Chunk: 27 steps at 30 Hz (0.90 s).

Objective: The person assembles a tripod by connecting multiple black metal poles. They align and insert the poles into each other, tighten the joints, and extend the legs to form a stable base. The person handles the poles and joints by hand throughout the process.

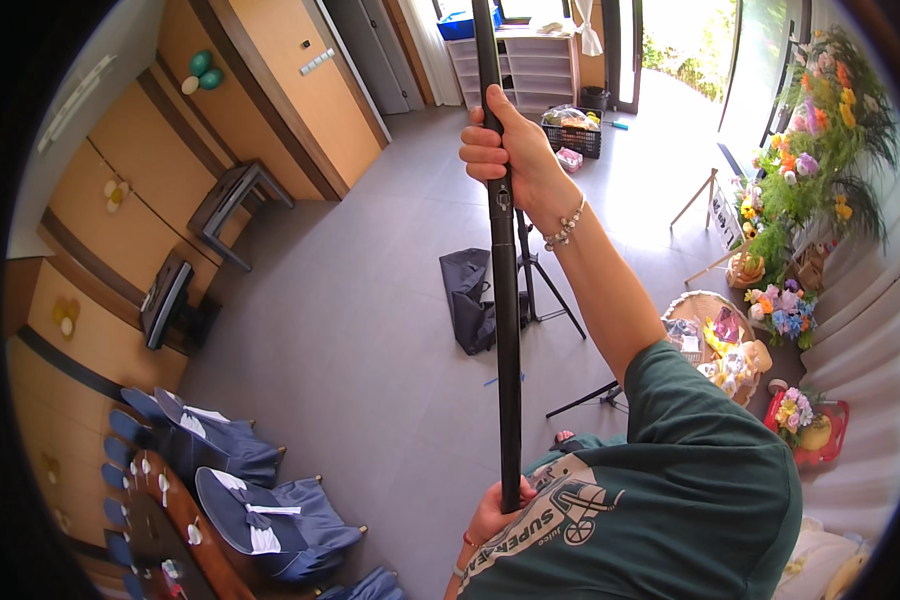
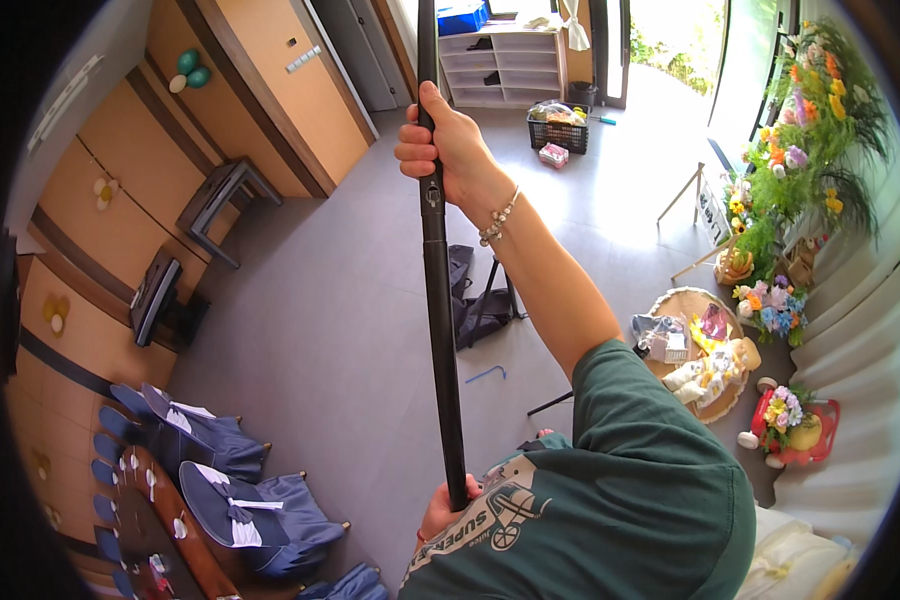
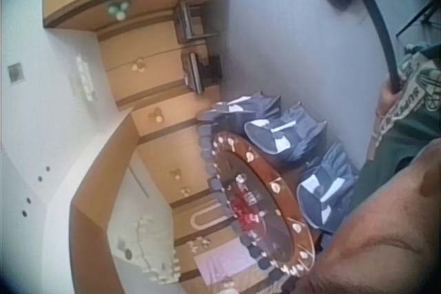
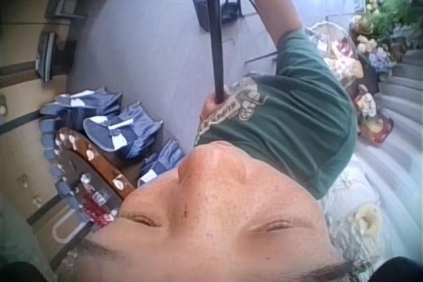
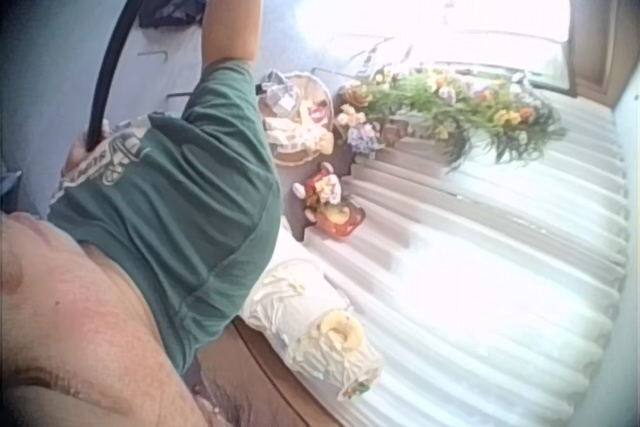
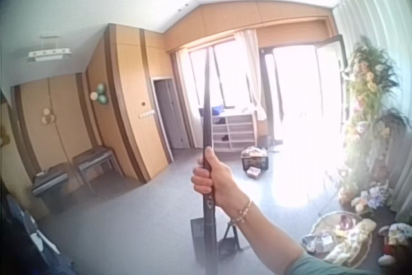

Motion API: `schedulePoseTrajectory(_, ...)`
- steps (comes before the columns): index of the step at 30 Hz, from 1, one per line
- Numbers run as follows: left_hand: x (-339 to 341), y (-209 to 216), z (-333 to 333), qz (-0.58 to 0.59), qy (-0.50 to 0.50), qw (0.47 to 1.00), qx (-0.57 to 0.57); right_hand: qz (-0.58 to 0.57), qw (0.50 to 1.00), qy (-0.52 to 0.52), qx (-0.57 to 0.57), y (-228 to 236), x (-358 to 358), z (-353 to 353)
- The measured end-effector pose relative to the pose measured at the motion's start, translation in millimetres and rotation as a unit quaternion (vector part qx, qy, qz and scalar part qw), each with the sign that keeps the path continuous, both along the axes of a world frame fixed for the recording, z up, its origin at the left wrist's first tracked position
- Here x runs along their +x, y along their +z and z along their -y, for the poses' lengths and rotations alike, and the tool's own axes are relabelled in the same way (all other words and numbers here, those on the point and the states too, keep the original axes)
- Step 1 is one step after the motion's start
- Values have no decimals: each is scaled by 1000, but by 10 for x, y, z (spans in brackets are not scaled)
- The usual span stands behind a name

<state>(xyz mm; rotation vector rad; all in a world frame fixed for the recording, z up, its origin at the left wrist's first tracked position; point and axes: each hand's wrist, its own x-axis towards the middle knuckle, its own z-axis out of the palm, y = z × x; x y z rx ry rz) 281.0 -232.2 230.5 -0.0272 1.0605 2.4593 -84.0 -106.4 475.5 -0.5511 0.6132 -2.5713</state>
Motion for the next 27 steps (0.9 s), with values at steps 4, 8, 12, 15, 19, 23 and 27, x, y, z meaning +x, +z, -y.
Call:
schedulePoseTrajectory(4,40,56,-61,-10,20,998,-58,-12,990,109,-93,-58,-24,-27)
schedulePoseTrajectory(8,46,108,-114,-18,16,997,-72,-30,980,149,-130,-81,11,-40)
schedulePoseTrajectory(12,83,299,-195,21,38,994,-103,-30,990,97,-95,-102,58,-131)
schedulePoseTrajectory(15,43,294,-178,27,0,996,-85,-21,989,107,-102,-66,91,-161)
schedulePoseTrajectory(19,66,231,-178,18,32,994,-106,7,1000,-16,13,-72,194,-146)
schedulePoseTrajectory(23,34,285,-136,28,39,990,-134,2,999,-32,24,-83,181,-131)
schedulePoseTrajectory(27,59,184,-45,23,38,984,-174,-10,1000,5,26,-76,112,-128)
